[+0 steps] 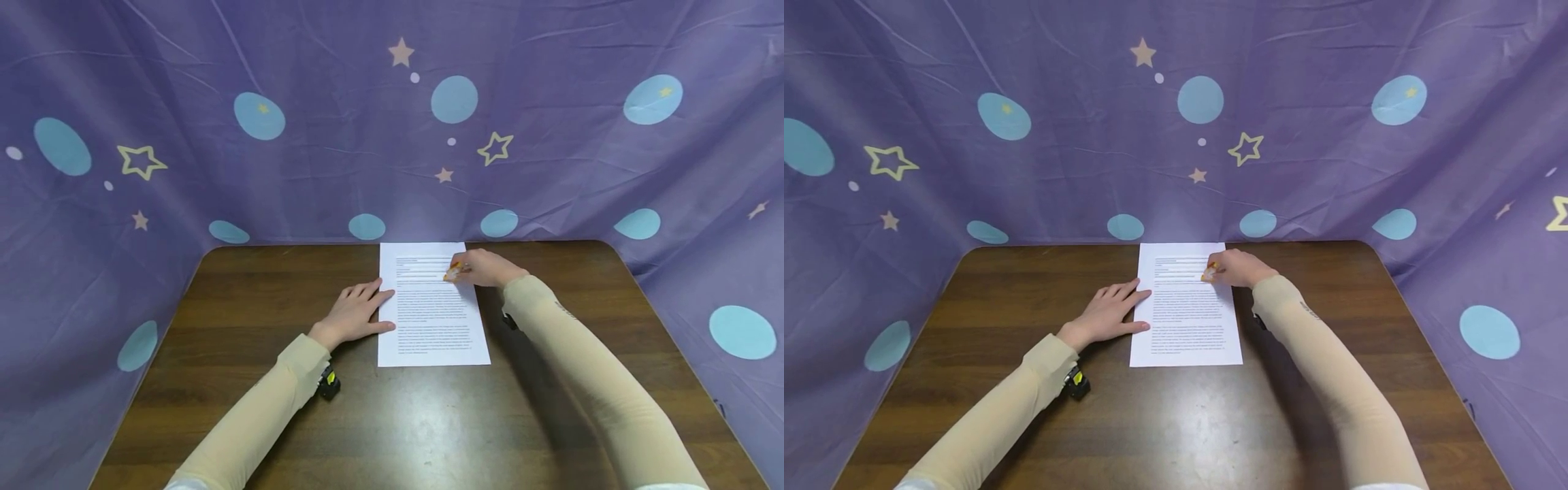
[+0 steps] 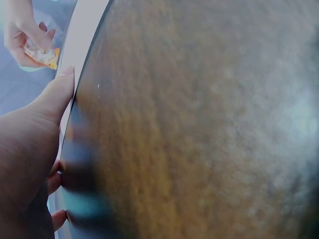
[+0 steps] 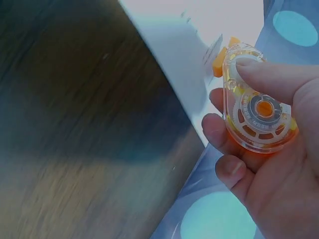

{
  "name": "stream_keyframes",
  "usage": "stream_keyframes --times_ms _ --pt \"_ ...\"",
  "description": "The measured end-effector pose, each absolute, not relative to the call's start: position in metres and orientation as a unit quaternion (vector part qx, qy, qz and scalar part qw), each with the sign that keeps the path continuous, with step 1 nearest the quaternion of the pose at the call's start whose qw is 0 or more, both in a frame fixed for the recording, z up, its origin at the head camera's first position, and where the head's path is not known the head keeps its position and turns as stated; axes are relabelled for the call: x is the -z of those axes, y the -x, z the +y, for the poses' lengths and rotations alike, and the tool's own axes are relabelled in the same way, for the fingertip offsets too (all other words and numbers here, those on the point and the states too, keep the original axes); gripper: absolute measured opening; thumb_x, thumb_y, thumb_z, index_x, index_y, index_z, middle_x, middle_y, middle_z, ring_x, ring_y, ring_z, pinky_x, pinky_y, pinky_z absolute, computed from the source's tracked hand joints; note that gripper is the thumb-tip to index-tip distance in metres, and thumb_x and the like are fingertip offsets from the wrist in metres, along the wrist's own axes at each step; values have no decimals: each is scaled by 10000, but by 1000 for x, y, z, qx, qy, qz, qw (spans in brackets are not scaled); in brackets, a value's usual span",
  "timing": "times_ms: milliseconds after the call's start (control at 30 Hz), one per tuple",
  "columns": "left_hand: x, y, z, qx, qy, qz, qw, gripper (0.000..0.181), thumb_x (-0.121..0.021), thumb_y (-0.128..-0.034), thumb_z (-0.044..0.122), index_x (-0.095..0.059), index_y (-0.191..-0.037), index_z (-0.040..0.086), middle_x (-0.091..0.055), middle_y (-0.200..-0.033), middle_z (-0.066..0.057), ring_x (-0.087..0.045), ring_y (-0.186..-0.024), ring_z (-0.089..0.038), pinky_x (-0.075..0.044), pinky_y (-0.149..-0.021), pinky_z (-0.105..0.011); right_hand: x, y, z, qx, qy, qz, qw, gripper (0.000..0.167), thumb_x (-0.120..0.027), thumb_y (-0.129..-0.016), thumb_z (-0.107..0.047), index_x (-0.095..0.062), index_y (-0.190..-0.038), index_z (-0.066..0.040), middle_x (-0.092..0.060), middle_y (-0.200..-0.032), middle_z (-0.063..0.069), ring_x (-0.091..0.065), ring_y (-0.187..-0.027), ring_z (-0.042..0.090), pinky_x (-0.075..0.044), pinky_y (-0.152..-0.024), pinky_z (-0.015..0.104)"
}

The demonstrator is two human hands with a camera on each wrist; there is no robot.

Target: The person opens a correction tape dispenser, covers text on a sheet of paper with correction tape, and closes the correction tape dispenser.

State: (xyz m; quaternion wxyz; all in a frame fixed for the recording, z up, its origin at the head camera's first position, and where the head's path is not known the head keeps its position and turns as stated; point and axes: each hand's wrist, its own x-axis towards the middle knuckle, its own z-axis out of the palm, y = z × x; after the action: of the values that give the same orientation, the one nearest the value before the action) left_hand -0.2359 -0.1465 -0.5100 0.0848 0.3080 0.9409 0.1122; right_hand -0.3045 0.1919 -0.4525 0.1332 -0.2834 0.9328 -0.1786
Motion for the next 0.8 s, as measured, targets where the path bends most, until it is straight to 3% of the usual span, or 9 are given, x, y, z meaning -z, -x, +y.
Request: stream_keyframes --times_ms 367,800 --pt "512 236 -147 -112 -307 941 87 811 -571 -997 637 -356 -1642 196 -225 -1711 -177 -294 -1523 -406 -258 -1185 -622 455 308 163 180 309 924 135 213 -738 -993 -236 -737 -1156 -98 -744 -1088 43 -670 -966 187 -531 -905 415" --pt "516 238 -148 -109 -309 941 81 818 -568 -993 650 -358 -1642 199 -238 -1708 -172 -305 -1516 -403 -261 -1188 -618 461 314 128 173 321 921 139 198 -719 -1006 -212 -736 -1179 -117 -740 -1082 19 -670 -984 173 -531 -924 393"
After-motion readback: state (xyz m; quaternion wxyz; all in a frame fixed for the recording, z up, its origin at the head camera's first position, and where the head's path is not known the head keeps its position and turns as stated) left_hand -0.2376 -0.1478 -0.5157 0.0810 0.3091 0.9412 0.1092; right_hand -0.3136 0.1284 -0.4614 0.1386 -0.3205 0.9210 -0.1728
